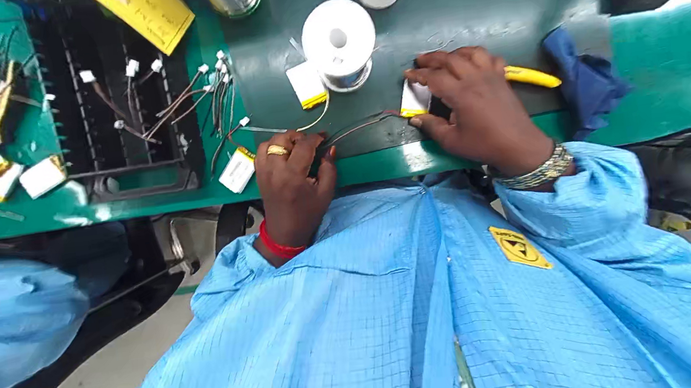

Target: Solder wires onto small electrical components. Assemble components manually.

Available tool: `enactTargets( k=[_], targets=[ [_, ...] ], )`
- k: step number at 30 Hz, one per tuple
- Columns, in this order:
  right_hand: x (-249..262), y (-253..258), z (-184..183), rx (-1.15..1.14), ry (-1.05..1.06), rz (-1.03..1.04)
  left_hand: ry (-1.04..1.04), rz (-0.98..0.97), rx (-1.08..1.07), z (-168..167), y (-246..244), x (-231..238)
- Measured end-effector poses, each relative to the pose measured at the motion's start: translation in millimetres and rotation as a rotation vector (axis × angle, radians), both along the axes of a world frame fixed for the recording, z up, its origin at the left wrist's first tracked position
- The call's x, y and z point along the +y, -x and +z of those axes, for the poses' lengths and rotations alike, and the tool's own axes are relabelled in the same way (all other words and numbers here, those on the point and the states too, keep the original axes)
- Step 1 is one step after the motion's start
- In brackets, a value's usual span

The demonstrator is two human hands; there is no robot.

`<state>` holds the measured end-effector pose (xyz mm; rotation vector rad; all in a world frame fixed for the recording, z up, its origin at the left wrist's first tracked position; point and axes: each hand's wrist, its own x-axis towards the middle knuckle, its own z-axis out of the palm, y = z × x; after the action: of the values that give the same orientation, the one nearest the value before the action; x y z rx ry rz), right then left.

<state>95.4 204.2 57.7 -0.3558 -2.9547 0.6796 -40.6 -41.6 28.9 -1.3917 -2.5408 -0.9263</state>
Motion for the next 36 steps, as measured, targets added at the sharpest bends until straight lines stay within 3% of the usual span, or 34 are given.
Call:
enactTargets(
  k=[5, 12, 25, 33, 36],
  targets=[
    [1, 2, -2, 0.040, -0.070, -0.043, 0.000, -0.059, -0.026, -3, 3, -2],
    [-8, 0, 13, -0.052, 0.014, -0.085, -0.031, -0.071, -0.022, -7, -1, -6],
    [-22, -46, 72, 0.410, 0.140, 0.061, -0.046, -0.089, -0.046, -10, 0, -11],
    [-33, -19, 51, 0.255, 0.136, 0.122, -0.256, 0.004, 0.089, 10, 11, -35],
    [-33, -10, 47, 0.284, 0.108, 0.107, -0.234, 0.136, 0.090, 24, 25, -62]
  ],
)
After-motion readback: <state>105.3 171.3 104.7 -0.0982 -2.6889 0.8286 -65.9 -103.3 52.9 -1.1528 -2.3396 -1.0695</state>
